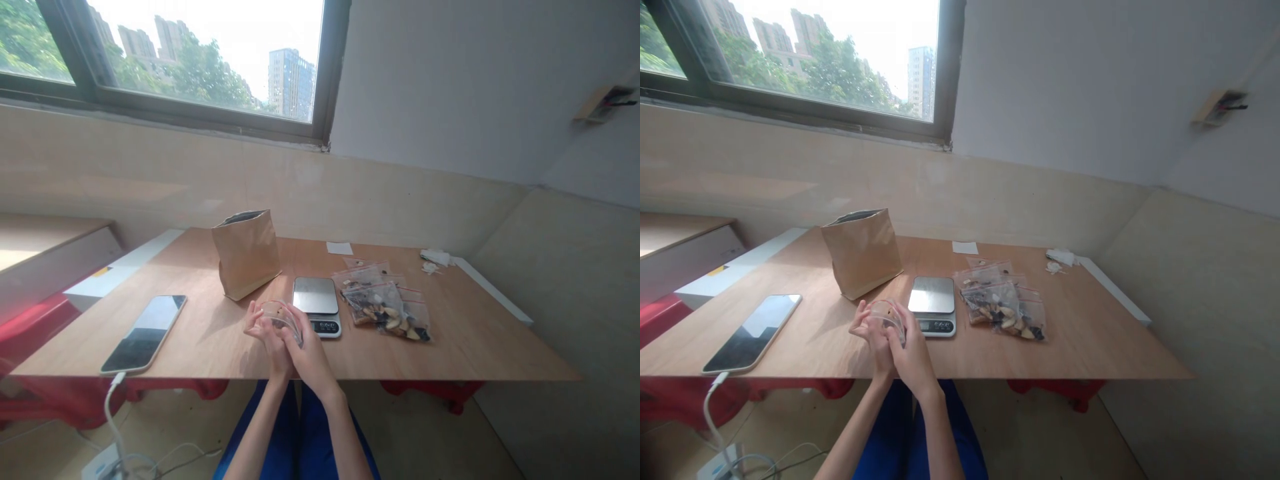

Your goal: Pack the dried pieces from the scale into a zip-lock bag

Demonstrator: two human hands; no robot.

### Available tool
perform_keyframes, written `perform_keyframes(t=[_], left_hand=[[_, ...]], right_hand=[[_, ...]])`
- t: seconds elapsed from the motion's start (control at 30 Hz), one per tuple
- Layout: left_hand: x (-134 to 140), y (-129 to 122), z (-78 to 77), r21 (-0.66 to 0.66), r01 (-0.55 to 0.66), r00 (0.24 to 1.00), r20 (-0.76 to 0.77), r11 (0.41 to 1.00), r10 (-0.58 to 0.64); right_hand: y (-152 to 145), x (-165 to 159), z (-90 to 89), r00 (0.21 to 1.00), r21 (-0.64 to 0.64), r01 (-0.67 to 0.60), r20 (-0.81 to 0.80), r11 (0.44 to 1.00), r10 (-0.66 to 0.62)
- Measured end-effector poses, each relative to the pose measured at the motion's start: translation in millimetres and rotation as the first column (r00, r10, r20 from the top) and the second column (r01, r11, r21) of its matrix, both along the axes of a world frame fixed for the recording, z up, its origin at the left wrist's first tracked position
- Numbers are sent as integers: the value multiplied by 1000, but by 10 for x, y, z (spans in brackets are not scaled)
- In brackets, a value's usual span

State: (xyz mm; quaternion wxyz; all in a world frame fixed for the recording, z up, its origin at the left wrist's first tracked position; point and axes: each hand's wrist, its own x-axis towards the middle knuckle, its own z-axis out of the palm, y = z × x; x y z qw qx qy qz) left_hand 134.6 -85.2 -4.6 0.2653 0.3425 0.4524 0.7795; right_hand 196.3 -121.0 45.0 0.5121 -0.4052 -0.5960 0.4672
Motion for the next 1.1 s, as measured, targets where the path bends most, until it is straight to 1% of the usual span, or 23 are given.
perform_keyframes(t=[0.07, 0.13, 0.2, 0.27, 0.3, 0.33, 0.4, 0.43, 0.47, 0.53, 0.67, 0.73, 0.8, 0.87, 0.97, 1.1], left_hand=[[51, -79, 34, -19, -11, 995, 102, 1000, 13], [56, -167, 83, -4, 46, 989, 139, 999, -45], [7, -255, 133, -6, 77, 992, 97, 997, -76], [-84, -326, 168, -52, 89, 996, 29, 995, -87], [-138, -353, 178, -81, 127, 992, -2, 989, -128], [-194, -374, 184, -116, 191, 980, -31, 975, -195], [-292, -404, 187, -214, 327, 930, -100, 921, -353], [-329, -415, 187, -261, 363, 904, -136, 894, -406], [-356, -425, 189, -302, 374, 883, -173, 877, -436], [-378, -444, 198, -339, 345, 866, -245, 875, -436], [-349, -478, 242, -309, 275, 854, -356, 910, -379], [-336, -494, 273, -316, 239, 853, -385, 918, -354], [-336, -510, 312, -344, 212, 844, -407, 915, -349], [-343, -521, 357, -364, 189, 832, -434, 912, -345], [-351, -525, 427, -357, 154, 836, -449, 921, -314], [-344, -532, 485, -297, 223, 880, -348, 929, -323]], right_hand=[[-21, 88, 9, 1000, -4, 13, -24, 1000, -13], [-44, 192, 4, 997, -20, 57, -58, 998, -58], [-79, 293, 5, 988, -38, 122, -89, 992, -125], [-119, 376, 15, 976, -50, 180, -115, 982, -185], [-137, 410, 20, 970, -54, 203, -122, 978, -208], [-152, 438, 24, 964, -56, 225, -130, 973, -231], [-168, 480, 20, 950, -63, 268, -147, 961, -275], [-171, 495, 12, 942, -68, 292, -153, 954, -300], [-171, 508, 1, 932, -70, 321, -155, 944, -328], [-171, 528, -25, 913, -60, 379, -140, 923, -384], [-189, 564, -62, 881, -2, 471, -58, 882, -470], [-208, 591, -62, 873, 20, 487, -19, 873, -487], [-230, 626, -50, 886, 20, 463, 4, 886, -463], [-253, 665, -31, 912, 4, 410, 8, 912, -410], [-280, 719, -5, 941, -15, 339, -10, 941, -340], [-289, 769, -16, 952, -67, 294, -70, 954, -298]])
